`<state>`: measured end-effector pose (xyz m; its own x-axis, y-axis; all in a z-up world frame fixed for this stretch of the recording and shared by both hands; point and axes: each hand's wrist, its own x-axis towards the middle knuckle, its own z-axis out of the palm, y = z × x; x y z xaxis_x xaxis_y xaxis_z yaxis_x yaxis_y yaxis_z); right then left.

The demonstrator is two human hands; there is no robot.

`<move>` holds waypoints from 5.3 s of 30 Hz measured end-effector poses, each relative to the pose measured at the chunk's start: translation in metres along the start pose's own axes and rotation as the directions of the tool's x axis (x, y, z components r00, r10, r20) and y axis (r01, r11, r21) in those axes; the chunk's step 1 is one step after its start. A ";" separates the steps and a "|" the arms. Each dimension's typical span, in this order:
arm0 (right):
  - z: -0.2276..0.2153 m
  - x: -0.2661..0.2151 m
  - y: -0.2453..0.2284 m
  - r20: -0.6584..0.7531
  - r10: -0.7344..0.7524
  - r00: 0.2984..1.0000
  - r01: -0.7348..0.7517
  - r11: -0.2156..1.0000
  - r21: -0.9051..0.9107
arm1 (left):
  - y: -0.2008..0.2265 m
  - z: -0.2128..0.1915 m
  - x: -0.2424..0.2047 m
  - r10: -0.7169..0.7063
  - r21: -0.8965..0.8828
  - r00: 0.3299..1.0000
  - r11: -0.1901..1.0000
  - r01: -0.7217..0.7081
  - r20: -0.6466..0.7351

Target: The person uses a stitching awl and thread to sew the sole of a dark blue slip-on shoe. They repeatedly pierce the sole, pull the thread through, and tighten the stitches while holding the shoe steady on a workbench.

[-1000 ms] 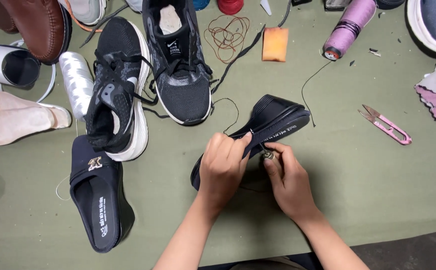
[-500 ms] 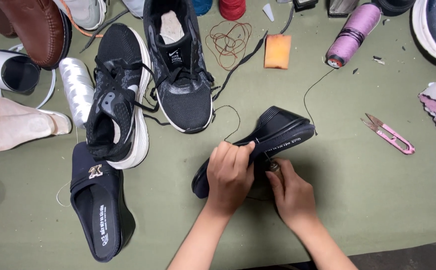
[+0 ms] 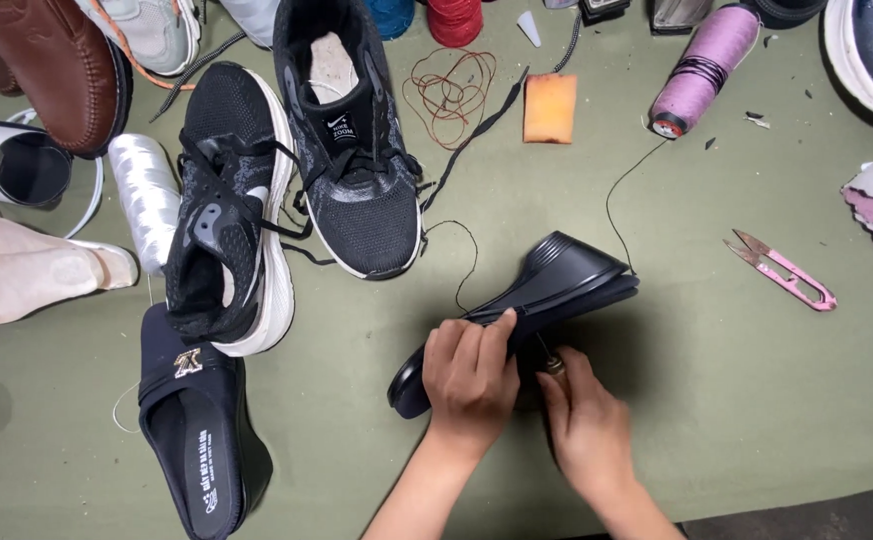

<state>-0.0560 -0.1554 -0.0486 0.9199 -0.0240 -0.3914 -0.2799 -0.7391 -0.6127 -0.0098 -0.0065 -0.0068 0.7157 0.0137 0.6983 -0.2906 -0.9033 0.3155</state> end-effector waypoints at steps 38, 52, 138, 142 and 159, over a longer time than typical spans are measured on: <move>-0.022 0.019 -0.030 0.258 -0.066 0.964 -0.099 0.811 0.577 | -0.001 0.026 0.013 -0.233 0.096 0.965 0.970 0.222 0.123; -0.029 0.018 -0.040 0.448 -0.153 0.881 -0.386 0.317 0.866 | -0.009 0.032 0.018 -0.212 0.114 0.971 0.973 0.199 0.113; -0.042 0.030 -0.035 -0.092 -0.048 0.995 0.099 0.695 0.712 | -0.011 -0.082 -0.018 -0.309 -0.096 0.888 0.928 0.360 0.340; -0.040 0.024 -0.033 -0.090 -0.053 0.995 0.102 0.659 0.746 | -0.018 -0.055 -0.021 -0.315 -0.091 0.874 0.924 0.372 0.370; -0.139 0.018 -0.047 0.050 -0.437 0.898 0.417 0.810 -0.412 | -0.048 -0.042 0.016 -0.119 -0.361 0.798 0.846 0.393 0.591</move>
<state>0.0122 -0.2151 0.0686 0.9347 0.3352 -0.1181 0.2701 -0.8860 -0.3768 -0.0117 0.0552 0.0162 0.9809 -0.1349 0.1399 -0.1934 -0.6037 0.7734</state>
